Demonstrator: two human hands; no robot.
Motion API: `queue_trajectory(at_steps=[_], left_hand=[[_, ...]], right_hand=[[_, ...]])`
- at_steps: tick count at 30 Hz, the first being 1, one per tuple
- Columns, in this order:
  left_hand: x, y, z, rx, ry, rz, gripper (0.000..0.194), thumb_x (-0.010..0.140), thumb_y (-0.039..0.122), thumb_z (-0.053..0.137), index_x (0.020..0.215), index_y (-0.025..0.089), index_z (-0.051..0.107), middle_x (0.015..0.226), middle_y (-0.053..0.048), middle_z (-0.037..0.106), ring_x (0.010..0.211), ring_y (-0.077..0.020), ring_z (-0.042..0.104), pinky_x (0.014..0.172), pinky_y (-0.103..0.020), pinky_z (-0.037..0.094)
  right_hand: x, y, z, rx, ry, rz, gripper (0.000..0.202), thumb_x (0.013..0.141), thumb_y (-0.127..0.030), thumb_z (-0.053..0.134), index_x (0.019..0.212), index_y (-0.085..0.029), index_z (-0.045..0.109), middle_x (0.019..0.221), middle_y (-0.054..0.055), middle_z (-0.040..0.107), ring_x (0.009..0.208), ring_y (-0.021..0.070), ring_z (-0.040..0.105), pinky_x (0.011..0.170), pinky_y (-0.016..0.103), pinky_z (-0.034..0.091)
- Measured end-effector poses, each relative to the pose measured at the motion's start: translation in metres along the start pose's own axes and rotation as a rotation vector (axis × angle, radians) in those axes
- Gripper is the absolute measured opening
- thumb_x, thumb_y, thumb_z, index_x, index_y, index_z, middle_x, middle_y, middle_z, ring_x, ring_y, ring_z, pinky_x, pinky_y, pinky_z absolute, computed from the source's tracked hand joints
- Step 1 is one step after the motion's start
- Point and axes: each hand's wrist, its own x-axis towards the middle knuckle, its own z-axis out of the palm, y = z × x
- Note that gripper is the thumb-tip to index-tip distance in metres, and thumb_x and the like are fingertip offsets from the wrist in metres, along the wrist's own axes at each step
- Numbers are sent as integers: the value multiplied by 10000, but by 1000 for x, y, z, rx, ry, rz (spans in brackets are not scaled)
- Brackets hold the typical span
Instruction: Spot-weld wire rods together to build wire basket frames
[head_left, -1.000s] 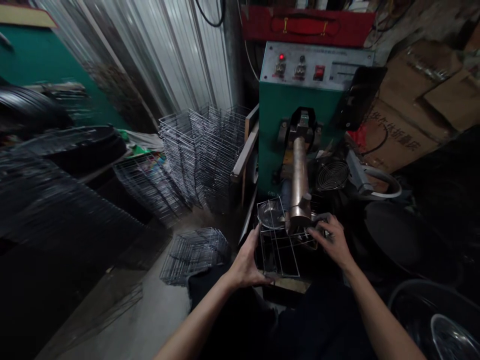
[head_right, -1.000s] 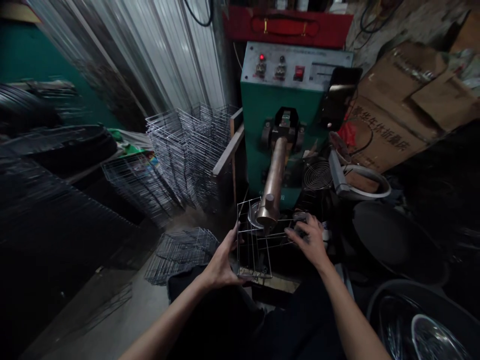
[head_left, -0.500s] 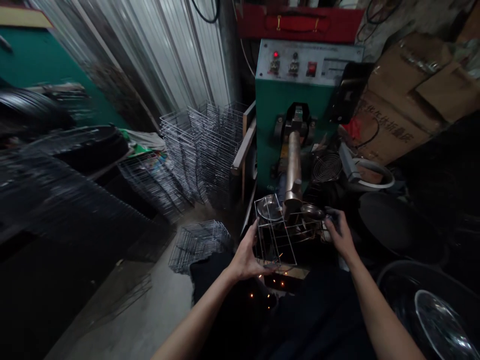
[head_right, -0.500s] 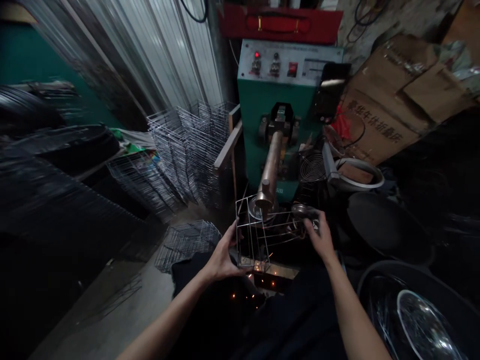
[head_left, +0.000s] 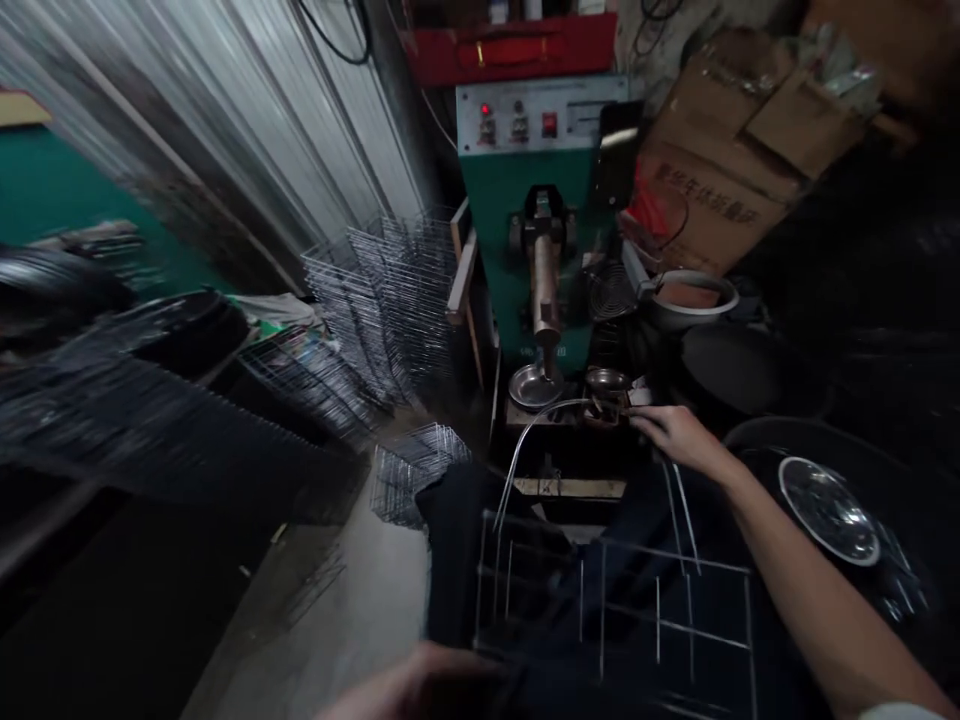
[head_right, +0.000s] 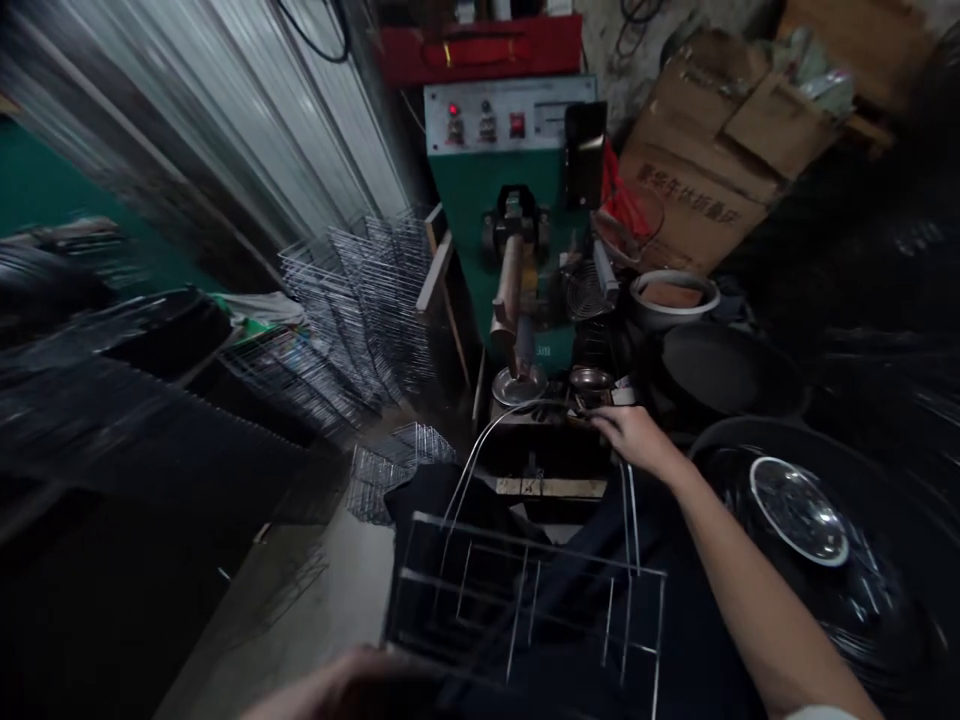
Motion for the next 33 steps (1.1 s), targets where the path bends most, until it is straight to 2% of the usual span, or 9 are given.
queue_trajectory(at_steps=[1,2,5,9,12,18,22,28,33], left_hand=[[1,4,-22,11,-38,-61,597,584,732,791,1159,593,714,935,32,826,727,-357,768,549,-529,608],[10,11,-42,63,110,-97,505,735,729,662,1184,513,741,910,-6,826,704,-347,760,559,-510,604],[73,43,-80,373,289,-6,593,952,602,444,1279,204,738,1030,-110,816,904,-345,758,785,-440,606],[172,65,-79,465,266,94,440,948,459,561,1220,172,756,1031,-99,821,942,-279,763,847,-326,560],[211,63,-65,532,279,147,316,958,298,561,1153,174,776,992,-102,825,920,-263,767,820,-304,540],[230,61,-58,632,339,203,227,988,245,546,1027,186,761,964,-110,812,897,-240,760,783,-275,510],[240,63,-63,676,347,233,221,1000,233,535,902,190,729,877,-87,792,820,-215,746,726,-258,479],[257,70,-82,709,365,307,170,984,214,558,899,190,703,826,-64,765,780,-194,719,687,-245,441],[265,78,-98,727,379,354,157,969,193,566,875,181,692,768,-44,737,719,-172,690,663,-237,414]], right_hand=[[6,-6,8,29,-48,-42,320,949,-396,557,1087,-253,808,1037,83,797,944,313,752,842,394,564],[10,-12,17,45,-78,-74,296,946,-373,568,1076,-261,809,1046,75,796,961,307,749,856,388,560],[20,-28,46,-16,-130,-79,271,950,-308,577,1089,-273,806,951,59,797,829,271,747,769,345,549],[24,-34,57,-160,-196,-47,303,1000,-310,536,1164,-266,787,850,53,779,671,234,705,656,314,500],[23,-35,49,-224,-182,-42,281,1006,-302,551,1157,-280,786,961,64,790,809,261,731,730,324,515],[27,-54,38,-536,-306,76,377,1073,-348,445,1358,-277,681,1132,110,765,1007,308,723,779,352,521],[36,-61,38,-588,-351,132,383,1094,-375,416,1399,-314,639,1157,94,760,1033,298,720,784,341,507],[55,-62,29,-489,-281,141,300,1085,-381,448,1232,-287,693,1172,84,748,1053,282,696,748,306,453],[72,-57,24,-369,-238,66,237,1067,-354,477,1059,-255,692,993,60,754,955,246,689,742,284,414]])
